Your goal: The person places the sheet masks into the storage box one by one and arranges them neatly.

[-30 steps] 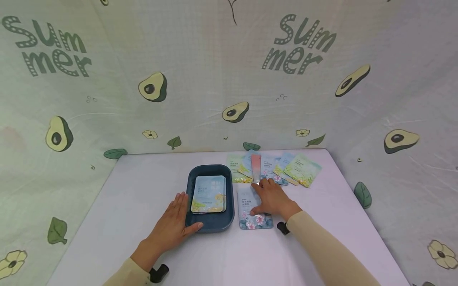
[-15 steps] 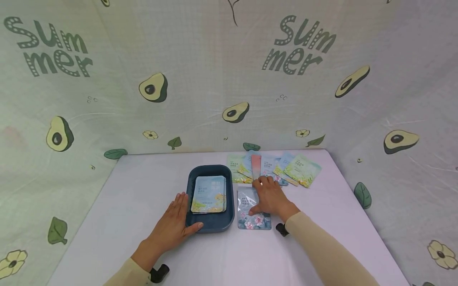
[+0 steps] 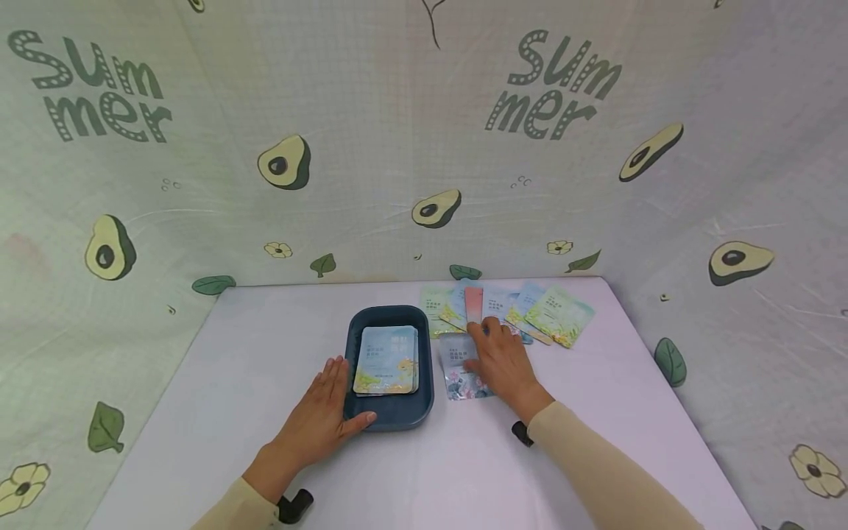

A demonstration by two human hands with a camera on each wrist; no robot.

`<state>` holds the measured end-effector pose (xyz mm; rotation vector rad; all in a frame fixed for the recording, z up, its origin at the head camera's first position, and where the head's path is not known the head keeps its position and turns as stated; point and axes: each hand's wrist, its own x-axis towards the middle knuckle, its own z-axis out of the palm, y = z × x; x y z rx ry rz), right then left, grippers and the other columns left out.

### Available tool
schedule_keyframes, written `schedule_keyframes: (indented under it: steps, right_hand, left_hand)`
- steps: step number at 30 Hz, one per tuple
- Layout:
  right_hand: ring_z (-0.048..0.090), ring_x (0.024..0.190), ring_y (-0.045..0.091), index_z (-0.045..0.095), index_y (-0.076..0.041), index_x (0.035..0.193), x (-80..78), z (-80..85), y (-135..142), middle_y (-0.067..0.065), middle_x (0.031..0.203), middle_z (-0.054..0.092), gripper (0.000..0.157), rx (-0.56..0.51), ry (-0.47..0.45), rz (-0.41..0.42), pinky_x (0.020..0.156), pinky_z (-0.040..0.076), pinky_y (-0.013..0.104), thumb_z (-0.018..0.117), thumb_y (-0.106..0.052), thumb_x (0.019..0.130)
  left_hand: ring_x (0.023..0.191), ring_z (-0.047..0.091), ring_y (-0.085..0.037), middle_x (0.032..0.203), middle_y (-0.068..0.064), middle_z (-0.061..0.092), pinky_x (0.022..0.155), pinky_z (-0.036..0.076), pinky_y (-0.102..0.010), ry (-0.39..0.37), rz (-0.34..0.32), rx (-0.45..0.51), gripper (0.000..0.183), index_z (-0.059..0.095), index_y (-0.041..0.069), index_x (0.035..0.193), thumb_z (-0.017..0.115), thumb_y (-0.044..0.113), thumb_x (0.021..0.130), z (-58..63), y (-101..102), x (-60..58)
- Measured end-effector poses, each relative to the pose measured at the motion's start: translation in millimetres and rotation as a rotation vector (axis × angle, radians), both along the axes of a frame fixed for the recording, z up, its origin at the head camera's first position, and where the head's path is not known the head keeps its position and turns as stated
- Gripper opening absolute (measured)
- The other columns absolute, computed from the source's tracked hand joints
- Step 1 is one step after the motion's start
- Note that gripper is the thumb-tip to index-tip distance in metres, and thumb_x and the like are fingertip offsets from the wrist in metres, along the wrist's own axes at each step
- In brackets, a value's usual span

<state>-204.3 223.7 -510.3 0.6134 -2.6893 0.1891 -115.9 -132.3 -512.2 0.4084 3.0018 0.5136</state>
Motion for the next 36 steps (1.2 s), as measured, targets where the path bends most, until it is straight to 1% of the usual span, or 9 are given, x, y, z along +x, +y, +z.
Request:
schedule_keyframes:
  steps: [4,10,14,18,24,26,31,33,36]
  right_hand:
    - [0.055,0.062,0.018,0.053,-0.011,0.137,3.6,0.3,-4.0,0.023,0.122,0.053,0.065,-0.100,-0.074,0.003,0.051,0.051,0.028,0.091,-0.021,0.085]
    - [0.049,0.054,0.012,0.040,-0.020,0.157,6.7,4.2,-7.0,0.027,0.139,0.042,0.077,-0.241,-0.265,-0.022,0.051,0.045,0.024,0.080,-0.004,0.093]
    - [0.067,0.077,0.027,0.046,-0.016,0.156,7.8,9.4,-6.7,0.028,0.141,0.049,0.069,-0.403,-0.360,-0.081,0.068,0.059,0.042,0.076,-0.003,0.095]
    - [0.070,0.109,0.039,0.063,-0.010,0.142,6.3,8.7,-3.9,0.024,0.132,0.068,0.049,-0.439,-0.375,-0.105,0.091,0.058,0.057,0.076,-0.006,0.095]
    - [0.072,0.107,0.038,0.068,-0.009,0.133,2.0,0.2,2.0,0.020,0.129,0.073,0.038,-0.420,-0.399,-0.114,0.095,0.057,0.057,0.078,-0.011,0.096]
    - [0.071,0.091,0.032,0.066,-0.010,0.133,-0.3,-1.4,3.6,0.021,0.124,0.073,0.039,-0.463,-0.463,-0.139,0.086,0.058,0.050,0.078,-0.013,0.096]
    - [0.064,0.087,0.029,0.059,-0.011,0.142,-5.0,2.8,6.4,0.025,0.133,0.067,0.045,-0.590,-0.634,-0.201,0.074,0.052,0.041,0.072,-0.014,0.100]
    - [0.064,0.099,0.031,0.060,-0.011,0.143,-5.5,4.0,6.4,0.023,0.139,0.064,0.046,-0.596,-0.638,-0.212,0.081,0.053,0.043,0.072,-0.014,0.099]
    - [0.061,0.096,0.030,0.066,-0.010,0.139,-5.2,4.2,6.6,0.024,0.136,0.066,0.041,-0.582,-0.598,-0.223,0.083,0.053,0.046,0.073,-0.015,0.098]
  left_hand:
    - [0.164,0.012,-0.038,0.175,-0.022,0.018,0.130,0.022,-0.056,0.001,-0.003,0.002,0.113,0.018,-0.004,0.166,0.054,0.076,0.096,-0.2,-0.6,0.1]
    - [0.164,0.012,-0.038,0.175,-0.022,0.018,0.130,0.022,-0.055,0.003,-0.007,-0.005,0.114,0.017,-0.004,0.167,0.048,0.081,0.096,-1.2,-1.3,-0.1]
    - [0.164,0.011,-0.037,0.175,-0.021,0.017,0.130,0.022,-0.055,0.004,-0.007,-0.002,0.115,0.017,-0.004,0.167,0.048,0.081,0.096,-1.4,-1.4,-0.6]
    - [0.164,0.012,-0.037,0.175,-0.021,0.018,0.130,0.022,-0.055,0.006,-0.007,-0.005,0.115,0.017,-0.004,0.167,0.048,0.082,0.096,-1.7,-1.5,-0.9]
    - [0.164,0.012,-0.037,0.175,-0.021,0.018,0.130,0.023,-0.055,0.004,-0.007,-0.013,0.115,0.019,-0.004,0.166,0.047,0.082,0.095,-1.9,-1.9,-0.5]
    - [0.164,0.013,-0.038,0.175,-0.021,0.018,0.130,0.023,-0.055,0.004,-0.007,-0.010,0.115,0.019,-0.004,0.166,0.048,0.082,0.095,-1.6,-1.8,-0.1]
    - [0.164,0.013,-0.038,0.175,-0.021,0.018,0.130,0.023,-0.056,0.006,-0.003,-0.006,0.115,0.019,-0.003,0.166,0.048,0.082,0.095,-1.3,-1.4,-0.2]
    - [0.164,0.013,-0.037,0.175,-0.021,0.018,0.130,0.023,-0.055,0.008,-0.003,-0.009,0.115,0.019,-0.003,0.166,0.048,0.082,0.095,-1.7,-1.3,-0.5]
    - [0.164,0.013,-0.037,0.175,-0.021,0.018,0.130,0.024,-0.055,0.009,-0.005,-0.017,0.115,0.019,-0.003,0.167,0.047,0.082,0.095,-1.8,-1.1,-0.7]
